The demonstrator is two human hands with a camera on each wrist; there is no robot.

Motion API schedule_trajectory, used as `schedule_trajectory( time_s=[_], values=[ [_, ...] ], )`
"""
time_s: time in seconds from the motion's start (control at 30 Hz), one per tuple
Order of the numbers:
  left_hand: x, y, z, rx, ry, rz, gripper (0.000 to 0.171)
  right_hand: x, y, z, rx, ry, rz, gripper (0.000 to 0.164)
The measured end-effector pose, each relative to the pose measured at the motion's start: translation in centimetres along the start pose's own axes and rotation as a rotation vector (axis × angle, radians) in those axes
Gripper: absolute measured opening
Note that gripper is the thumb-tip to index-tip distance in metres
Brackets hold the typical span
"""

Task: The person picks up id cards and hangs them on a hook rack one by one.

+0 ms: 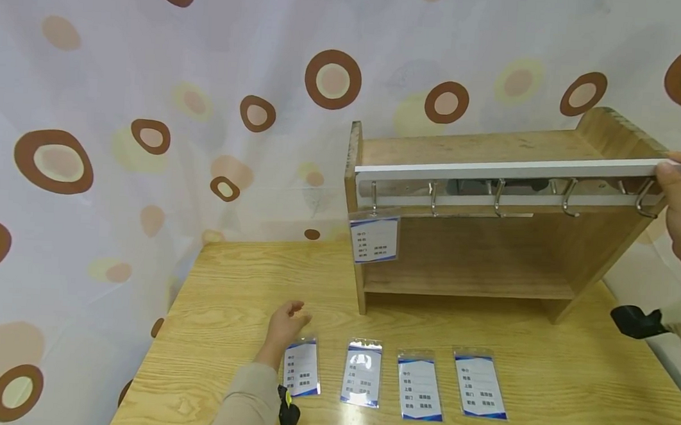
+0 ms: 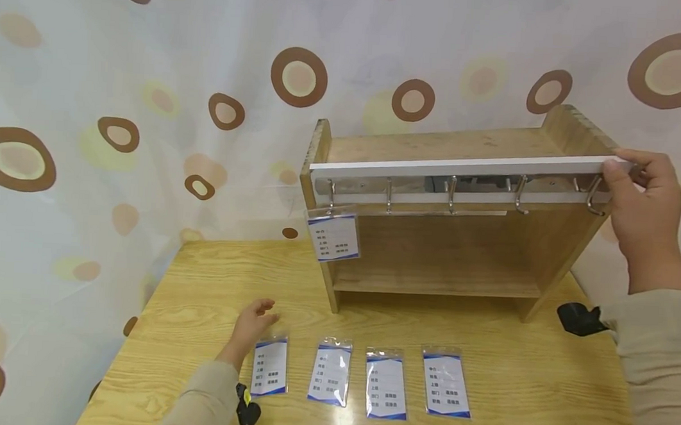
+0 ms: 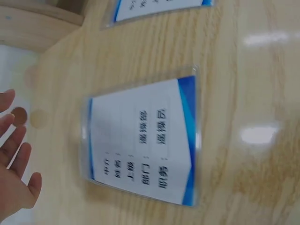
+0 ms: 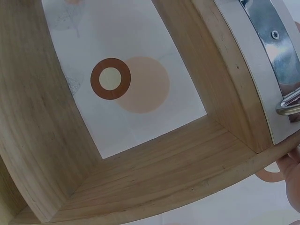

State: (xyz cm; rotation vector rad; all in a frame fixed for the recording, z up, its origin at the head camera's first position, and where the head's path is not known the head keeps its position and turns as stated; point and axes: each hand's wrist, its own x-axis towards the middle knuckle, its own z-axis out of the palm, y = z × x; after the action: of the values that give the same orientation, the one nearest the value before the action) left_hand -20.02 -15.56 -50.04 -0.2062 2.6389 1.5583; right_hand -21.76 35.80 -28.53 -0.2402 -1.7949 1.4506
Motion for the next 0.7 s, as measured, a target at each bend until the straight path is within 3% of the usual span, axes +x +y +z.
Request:
schedule_trajectory(
  time_s=[0.2, 0.37, 0.7],
  values=[
    [-0.1, -1.6, 0.1, 0.119, 0.065, -0.098, 0.043, -0.1, -0.1, 0.0, -0.023, 0.003, -0.026, 0.024],
    [-0.1, -2.5, 0.0, 0.18, 0.055, -0.098, 0.045, -0.2, -0.1, 0.0, -0.017, 0.018, -0.06, 0.024],
    [-0.1, -3.9, 0.2, 0.184, 0.036, -0.146, 0.052, -0.3, 0.0, 0.0, -0.126, 0.017, -0.081, 0.024]
  ],
)
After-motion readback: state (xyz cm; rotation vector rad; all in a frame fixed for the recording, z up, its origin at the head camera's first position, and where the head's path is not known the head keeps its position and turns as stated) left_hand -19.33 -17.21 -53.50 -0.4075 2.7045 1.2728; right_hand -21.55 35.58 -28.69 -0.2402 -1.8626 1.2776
